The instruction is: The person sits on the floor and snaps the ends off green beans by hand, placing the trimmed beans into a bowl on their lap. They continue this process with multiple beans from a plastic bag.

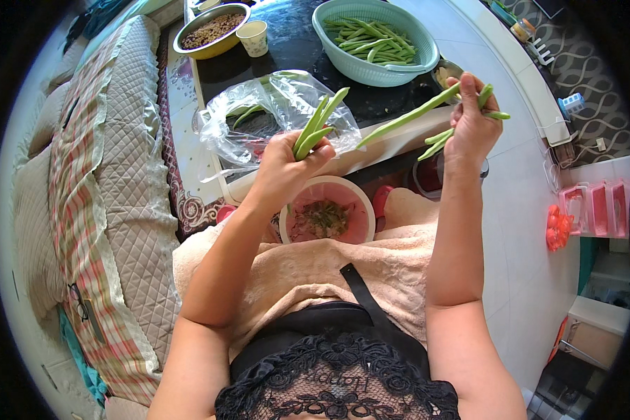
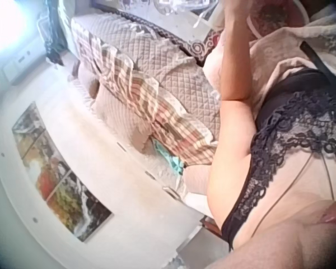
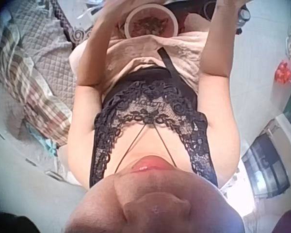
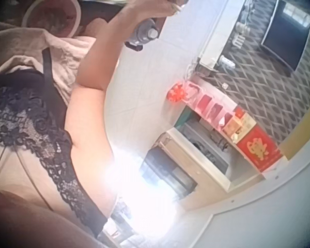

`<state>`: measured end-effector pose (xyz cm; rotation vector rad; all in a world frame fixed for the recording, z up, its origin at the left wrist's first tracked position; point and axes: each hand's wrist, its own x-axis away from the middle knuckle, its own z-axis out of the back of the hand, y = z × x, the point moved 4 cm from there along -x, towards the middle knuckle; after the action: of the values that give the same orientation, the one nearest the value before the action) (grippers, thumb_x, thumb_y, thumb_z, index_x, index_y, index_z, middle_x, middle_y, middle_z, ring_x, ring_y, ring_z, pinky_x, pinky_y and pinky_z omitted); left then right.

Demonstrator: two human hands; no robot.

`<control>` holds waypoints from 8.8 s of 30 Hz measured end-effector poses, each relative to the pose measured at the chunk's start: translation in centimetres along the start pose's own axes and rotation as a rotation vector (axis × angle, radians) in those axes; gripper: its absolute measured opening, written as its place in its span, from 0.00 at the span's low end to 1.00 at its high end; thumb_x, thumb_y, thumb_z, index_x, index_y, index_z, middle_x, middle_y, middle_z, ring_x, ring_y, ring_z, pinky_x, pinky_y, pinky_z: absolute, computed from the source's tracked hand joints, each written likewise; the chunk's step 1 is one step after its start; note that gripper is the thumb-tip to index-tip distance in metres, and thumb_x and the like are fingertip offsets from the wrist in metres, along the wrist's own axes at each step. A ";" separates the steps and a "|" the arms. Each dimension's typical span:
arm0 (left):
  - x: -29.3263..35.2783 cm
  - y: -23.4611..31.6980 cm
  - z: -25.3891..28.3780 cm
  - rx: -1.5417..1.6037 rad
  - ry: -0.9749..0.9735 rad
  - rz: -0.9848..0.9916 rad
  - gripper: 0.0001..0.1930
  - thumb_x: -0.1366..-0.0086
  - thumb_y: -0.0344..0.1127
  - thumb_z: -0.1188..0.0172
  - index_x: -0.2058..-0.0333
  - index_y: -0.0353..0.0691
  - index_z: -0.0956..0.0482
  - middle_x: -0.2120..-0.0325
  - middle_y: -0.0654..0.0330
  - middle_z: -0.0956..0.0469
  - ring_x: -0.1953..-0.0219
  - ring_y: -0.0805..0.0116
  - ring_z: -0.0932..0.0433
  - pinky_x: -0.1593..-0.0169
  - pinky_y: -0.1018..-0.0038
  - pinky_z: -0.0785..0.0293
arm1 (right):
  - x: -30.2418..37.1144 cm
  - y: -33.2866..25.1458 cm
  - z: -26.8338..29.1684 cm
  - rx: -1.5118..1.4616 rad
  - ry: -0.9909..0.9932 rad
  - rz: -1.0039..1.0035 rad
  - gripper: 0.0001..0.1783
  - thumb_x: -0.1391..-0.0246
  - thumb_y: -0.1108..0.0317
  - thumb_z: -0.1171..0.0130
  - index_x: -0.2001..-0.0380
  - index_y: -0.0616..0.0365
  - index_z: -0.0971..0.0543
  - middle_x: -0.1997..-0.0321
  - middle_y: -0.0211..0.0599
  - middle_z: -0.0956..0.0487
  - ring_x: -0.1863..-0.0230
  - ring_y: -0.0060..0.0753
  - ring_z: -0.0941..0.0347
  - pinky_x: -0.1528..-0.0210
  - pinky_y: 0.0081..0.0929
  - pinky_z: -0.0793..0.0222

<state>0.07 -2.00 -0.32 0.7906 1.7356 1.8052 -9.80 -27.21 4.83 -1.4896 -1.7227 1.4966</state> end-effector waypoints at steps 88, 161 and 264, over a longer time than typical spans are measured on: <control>1.0 3.8 0.7 -0.771 0.236 -0.515 0.17 0.54 0.24 0.37 0.62 0.42 0.17 0.68 0.59 0.20 0.70 0.56 0.20 0.65 0.67 0.25 | 10.9 -0.7 -7.1 1.021 -0.932 0.679 0.03 0.59 0.71 0.40 0.77 0.56 0.22 0.73 0.35 0.21 0.68 0.39 0.22 0.67 0.33 0.26; -0.5 0.7 1.4 0.155 0.140 -0.165 0.18 0.28 0.45 0.50 0.60 0.35 0.20 0.74 0.67 0.25 0.78 0.83 0.32 0.75 0.86 0.36 | 7.3 -0.4 -6.0 0.087 -0.739 -0.259 0.08 0.48 0.71 0.35 0.65 0.60 0.21 0.65 0.36 0.17 0.72 0.16 0.24 0.71 0.15 0.30; 0.7 2.1 0.0 0.142 0.217 -0.238 0.05 0.38 0.27 0.39 0.64 0.33 0.19 0.74 0.64 0.21 0.73 0.79 0.25 0.70 0.81 0.29 | 9.7 -1.7 -6.9 0.595 -0.739 0.308 0.09 0.57 0.69 0.31 0.68 0.53 0.16 0.74 0.34 0.22 0.73 0.36 0.23 0.71 0.30 0.29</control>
<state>-0.37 -1.60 1.79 0.4299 2.0205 1.6706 -8.16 -15.29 5.55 -0.9571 -1.1810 2.6678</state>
